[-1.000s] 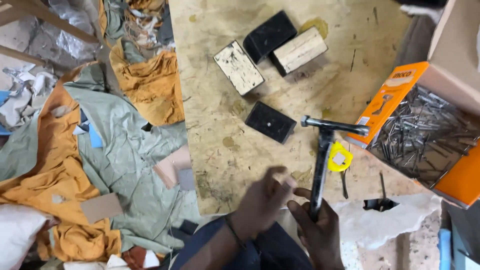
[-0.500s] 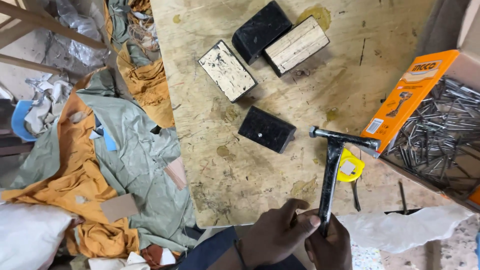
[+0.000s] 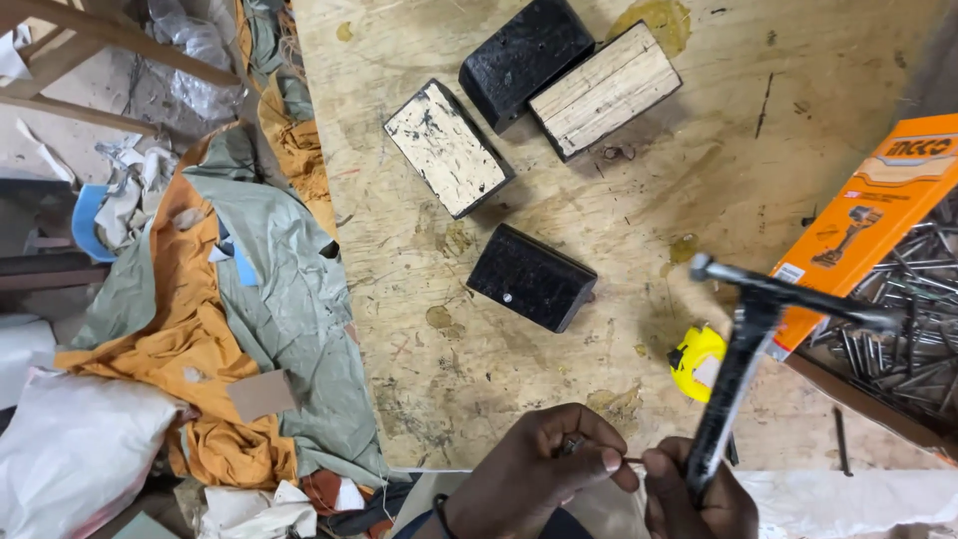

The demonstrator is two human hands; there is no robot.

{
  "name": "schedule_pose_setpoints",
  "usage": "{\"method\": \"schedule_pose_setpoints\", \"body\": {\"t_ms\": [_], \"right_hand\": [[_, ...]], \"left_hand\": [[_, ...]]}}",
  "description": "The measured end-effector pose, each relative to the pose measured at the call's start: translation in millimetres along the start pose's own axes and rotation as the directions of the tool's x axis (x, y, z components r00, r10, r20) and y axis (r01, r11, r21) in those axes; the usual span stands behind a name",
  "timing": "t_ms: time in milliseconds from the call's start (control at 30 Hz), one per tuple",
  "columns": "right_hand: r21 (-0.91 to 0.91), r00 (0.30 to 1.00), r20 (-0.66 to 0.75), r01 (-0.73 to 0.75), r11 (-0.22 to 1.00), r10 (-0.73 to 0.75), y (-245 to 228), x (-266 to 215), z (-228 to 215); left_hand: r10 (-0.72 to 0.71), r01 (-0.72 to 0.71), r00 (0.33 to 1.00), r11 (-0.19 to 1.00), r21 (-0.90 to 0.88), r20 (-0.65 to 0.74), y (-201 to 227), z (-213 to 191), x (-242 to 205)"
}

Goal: Preparing small black blocks by hammering nails into them on a wooden workbench.

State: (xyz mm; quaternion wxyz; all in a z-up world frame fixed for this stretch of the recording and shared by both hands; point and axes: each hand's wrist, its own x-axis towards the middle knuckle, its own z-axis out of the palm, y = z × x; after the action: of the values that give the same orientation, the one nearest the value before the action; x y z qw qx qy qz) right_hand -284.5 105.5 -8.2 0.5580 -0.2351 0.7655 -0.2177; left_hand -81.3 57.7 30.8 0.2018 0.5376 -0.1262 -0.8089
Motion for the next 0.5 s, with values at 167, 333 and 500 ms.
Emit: {"method": "schedule_pose_setpoints", "body": {"t_ms": [167, 333, 500], "right_hand": [[0.085, 0.993, -0.116, 0.023, 0.996, -0.013, -9, 2, 0], [0.040, 0.995, -0.084, -0.055, 0.998, 0.058, -9, 1, -3], [-0.059, 0.998, 0.015, -0.060, 0.996, 0.061, 27, 19, -24]], "left_hand": [[0.043, -0.039, 0.999, 0.948, -0.317, 0.003, -12, 3, 9], [0.085, -0.103, 0.993, 0.964, -0.246, -0.080, -8, 17, 10], [0.406, -0.406, 0.856, 0.911, 0.070, -0.319, -9, 19, 15]]}}
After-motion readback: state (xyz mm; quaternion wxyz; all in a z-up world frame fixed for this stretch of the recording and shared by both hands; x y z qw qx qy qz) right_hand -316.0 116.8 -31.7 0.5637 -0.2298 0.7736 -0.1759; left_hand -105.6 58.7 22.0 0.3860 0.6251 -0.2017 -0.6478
